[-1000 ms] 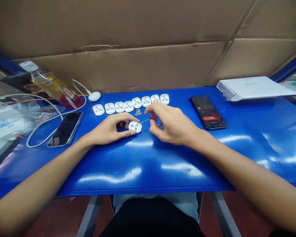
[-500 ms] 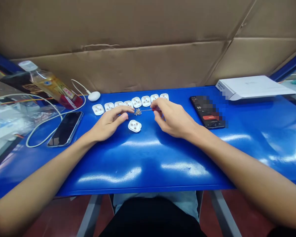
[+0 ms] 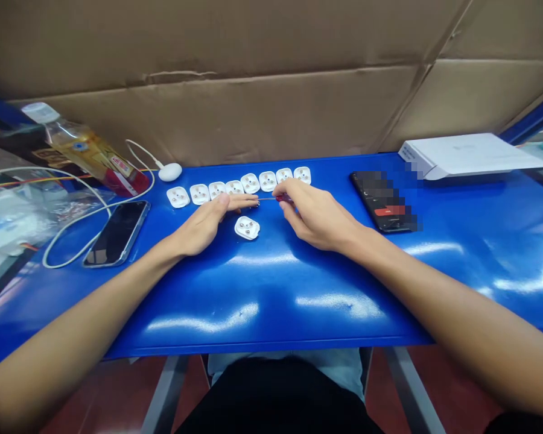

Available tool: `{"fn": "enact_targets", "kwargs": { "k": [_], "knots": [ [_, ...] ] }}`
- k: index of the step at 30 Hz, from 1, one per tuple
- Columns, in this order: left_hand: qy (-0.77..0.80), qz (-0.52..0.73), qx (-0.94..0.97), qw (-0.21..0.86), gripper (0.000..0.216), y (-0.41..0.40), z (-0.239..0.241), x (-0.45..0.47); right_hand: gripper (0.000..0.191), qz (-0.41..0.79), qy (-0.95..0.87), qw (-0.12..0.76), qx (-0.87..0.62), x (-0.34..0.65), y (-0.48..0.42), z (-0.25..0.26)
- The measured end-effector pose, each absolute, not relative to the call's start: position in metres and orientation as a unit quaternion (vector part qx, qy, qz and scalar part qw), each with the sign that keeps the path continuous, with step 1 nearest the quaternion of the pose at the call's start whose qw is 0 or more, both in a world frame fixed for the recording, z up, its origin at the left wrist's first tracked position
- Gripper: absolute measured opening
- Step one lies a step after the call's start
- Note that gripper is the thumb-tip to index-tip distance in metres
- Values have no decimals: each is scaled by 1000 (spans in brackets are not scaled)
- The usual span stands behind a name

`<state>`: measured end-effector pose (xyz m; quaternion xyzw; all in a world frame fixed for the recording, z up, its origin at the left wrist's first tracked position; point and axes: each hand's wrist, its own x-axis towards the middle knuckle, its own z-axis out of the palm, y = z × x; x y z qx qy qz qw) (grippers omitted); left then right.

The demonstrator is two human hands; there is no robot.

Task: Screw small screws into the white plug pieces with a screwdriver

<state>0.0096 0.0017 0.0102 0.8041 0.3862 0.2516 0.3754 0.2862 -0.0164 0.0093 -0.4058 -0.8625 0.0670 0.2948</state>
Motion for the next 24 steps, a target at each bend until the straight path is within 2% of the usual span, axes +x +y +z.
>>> {"fn": "enact_targets", "kwargs": {
  "k": [6, 10, 13, 16, 21, 24],
  "knots": [
    [398, 252, 800, 373, 71, 3, 11, 7, 20, 44, -841, 342, -417, 289, -16, 11],
    [391, 286, 795, 366, 57, 8, 10, -2, 17, 41, -829, 382, -406, 288, -23, 19],
    [378, 254, 798, 395, 67, 8, 11, -8, 19, 53, -834, 401, -375, 286, -28, 24],
    [368, 216, 828, 363, 74, 5, 14, -8, 24, 68, -848, 387, -356, 283, -32, 25],
    [375, 212, 836, 339, 49, 2, 14, -6, 22, 87, -864, 363, -337, 279, -36, 22],
    [372, 221, 836, 339, 45, 2, 13, -5, 20, 89, -866, 360, -336, 279, -36, 21]
  ]
}}
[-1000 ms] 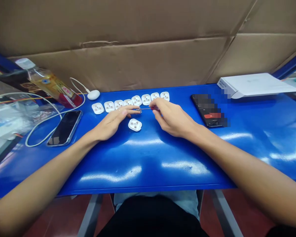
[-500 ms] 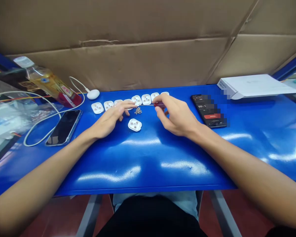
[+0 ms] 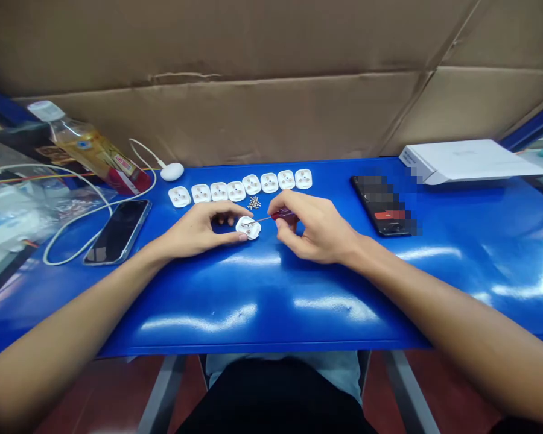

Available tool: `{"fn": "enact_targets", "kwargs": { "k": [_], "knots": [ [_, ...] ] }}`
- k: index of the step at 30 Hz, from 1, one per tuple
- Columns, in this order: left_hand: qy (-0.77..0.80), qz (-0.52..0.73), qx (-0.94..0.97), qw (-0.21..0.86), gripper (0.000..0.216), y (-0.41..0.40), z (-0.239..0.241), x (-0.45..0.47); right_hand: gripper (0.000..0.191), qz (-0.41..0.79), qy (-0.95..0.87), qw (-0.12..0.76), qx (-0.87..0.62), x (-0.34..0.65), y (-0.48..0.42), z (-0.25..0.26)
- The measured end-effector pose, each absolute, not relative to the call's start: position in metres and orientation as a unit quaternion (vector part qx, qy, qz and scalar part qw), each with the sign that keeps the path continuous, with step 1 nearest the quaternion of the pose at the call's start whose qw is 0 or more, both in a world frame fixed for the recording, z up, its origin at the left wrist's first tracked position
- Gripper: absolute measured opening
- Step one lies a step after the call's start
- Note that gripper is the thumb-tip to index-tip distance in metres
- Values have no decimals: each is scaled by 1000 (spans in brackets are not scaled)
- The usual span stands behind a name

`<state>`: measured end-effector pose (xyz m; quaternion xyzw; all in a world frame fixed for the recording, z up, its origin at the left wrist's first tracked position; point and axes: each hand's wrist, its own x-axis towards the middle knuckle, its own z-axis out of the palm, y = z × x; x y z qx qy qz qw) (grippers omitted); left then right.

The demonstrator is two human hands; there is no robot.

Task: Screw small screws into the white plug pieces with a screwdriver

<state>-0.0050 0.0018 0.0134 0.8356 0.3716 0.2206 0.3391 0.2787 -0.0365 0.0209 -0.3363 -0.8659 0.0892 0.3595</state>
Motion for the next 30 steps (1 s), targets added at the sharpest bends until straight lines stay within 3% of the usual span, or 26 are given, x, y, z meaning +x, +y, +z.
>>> {"fn": "enact_targets", "kwargs": {
  "k": [30],
  "knots": [
    [377, 231, 822, 359, 44, 0, 14, -3, 22, 114, -855, 340, -375, 280, -37, 29]
  ]
}}
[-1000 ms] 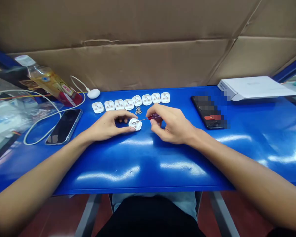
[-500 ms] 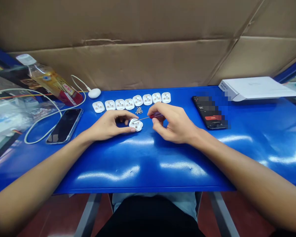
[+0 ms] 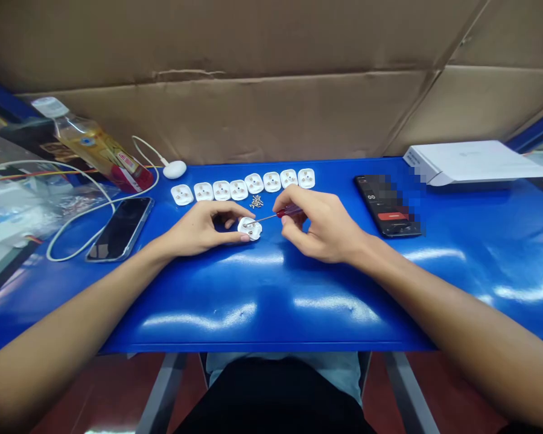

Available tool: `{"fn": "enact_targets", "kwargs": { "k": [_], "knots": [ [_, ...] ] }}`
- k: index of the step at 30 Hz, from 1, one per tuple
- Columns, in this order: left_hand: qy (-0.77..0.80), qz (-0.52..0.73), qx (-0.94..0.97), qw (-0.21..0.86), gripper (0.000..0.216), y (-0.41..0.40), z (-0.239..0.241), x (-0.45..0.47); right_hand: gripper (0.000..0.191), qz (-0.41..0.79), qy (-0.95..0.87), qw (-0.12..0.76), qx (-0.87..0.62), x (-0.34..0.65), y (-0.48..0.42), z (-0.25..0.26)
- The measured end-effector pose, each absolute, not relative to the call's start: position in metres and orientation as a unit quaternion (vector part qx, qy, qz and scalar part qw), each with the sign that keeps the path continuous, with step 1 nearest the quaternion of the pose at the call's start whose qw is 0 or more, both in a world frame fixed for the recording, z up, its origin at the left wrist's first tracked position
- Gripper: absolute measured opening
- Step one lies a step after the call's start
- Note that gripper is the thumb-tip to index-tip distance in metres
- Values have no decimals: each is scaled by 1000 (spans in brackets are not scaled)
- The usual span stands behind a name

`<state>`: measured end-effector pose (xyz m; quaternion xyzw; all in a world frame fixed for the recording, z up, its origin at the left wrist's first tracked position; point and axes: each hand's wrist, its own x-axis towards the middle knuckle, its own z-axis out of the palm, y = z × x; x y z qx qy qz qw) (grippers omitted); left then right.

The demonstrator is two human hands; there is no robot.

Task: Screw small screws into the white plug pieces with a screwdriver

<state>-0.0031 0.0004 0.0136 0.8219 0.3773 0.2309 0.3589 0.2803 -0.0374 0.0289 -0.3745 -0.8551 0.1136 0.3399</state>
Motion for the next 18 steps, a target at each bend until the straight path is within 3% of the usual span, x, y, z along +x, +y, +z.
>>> {"fn": "enact_targets", "kwargs": {
  "k": [8, 11, 13, 18],
  "knots": [
    [363, 265, 801, 396, 46, 0, 10, -3, 8, 66, -854, 314, -408, 278, -38, 29],
    [363, 279, 791, 406, 47, -1, 8, -1, 30, -20, -854, 278, -439, 277, -39, 31],
    [357, 276, 795, 405, 45, -2, 7, 0, 34, -35, -863, 264, -430, 277, -39, 34],
    [352, 268, 795, 415, 45, -2, 8, 1, 7, 44, -908, 259, -327, 280, -39, 44]
  ]
}}
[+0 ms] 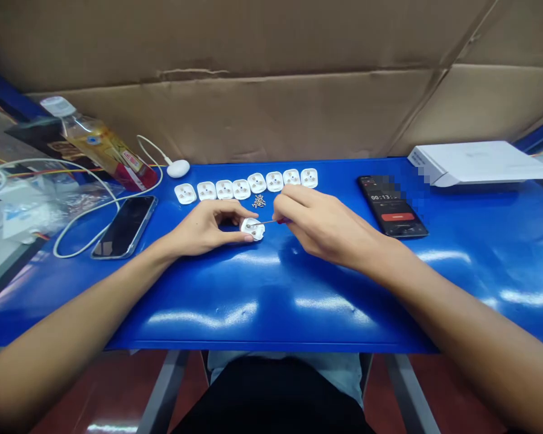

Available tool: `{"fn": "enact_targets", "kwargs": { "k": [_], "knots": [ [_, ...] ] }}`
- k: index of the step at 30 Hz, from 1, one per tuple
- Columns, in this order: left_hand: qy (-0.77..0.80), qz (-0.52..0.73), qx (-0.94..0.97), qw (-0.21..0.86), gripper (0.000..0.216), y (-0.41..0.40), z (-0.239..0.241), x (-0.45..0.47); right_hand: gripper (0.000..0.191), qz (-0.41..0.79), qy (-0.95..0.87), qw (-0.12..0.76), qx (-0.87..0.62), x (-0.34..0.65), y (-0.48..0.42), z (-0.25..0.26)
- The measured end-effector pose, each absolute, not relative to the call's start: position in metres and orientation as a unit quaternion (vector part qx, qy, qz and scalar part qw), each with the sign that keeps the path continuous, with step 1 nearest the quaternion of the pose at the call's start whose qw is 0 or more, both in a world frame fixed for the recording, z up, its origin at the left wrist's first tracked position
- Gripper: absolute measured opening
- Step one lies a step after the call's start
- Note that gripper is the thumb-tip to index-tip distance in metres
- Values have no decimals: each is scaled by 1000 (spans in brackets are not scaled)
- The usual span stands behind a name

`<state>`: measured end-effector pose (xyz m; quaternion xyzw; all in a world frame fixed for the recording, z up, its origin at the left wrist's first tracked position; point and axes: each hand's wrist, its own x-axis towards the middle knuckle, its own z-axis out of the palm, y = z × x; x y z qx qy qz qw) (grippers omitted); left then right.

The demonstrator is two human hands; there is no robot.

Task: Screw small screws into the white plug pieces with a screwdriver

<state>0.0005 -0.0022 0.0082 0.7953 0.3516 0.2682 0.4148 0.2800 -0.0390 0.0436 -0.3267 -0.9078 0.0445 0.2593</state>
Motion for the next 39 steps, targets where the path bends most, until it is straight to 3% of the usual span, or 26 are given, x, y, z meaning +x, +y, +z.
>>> {"fn": "enact_targets", "kwargs": {
  "k": [4, 7, 13, 17, 21, 26, 31, 35, 39],
  "knots": [
    [351, 261, 799, 412, 46, -1, 8, 0, 36, 75, -872, 289, -387, 279, -39, 39],
    [350, 266, 798, 413, 48, 0, 7, -1, 15, 76, -850, 338, -396, 275, -41, 35],
    [348, 262, 801, 410, 46, -1, 7, 0, 26, 92, -862, 346, -360, 272, -42, 34],
    [347, 264, 801, 410, 46, -1, 7, 0, 11, 59, -852, 350, -386, 273, -41, 34],
    [350, 263, 801, 407, 47, 0, 7, 0, 25, 83, -859, 360, -355, 272, -43, 33],
    [348, 262, 805, 402, 47, 0, 7, 1, 16, 61, -839, 364, -399, 272, -43, 32],
    [350, 261, 806, 401, 48, 0, 7, 0, 32, 71, -846, 375, -372, 271, -44, 31],
    [348, 262, 804, 404, 49, 0, 6, -1, 25, 64, -823, 358, -436, 272, -44, 30],
    [348, 264, 804, 403, 49, 0, 6, 0, 30, 53, -842, 372, -387, 271, -46, 31]
  ]
}}
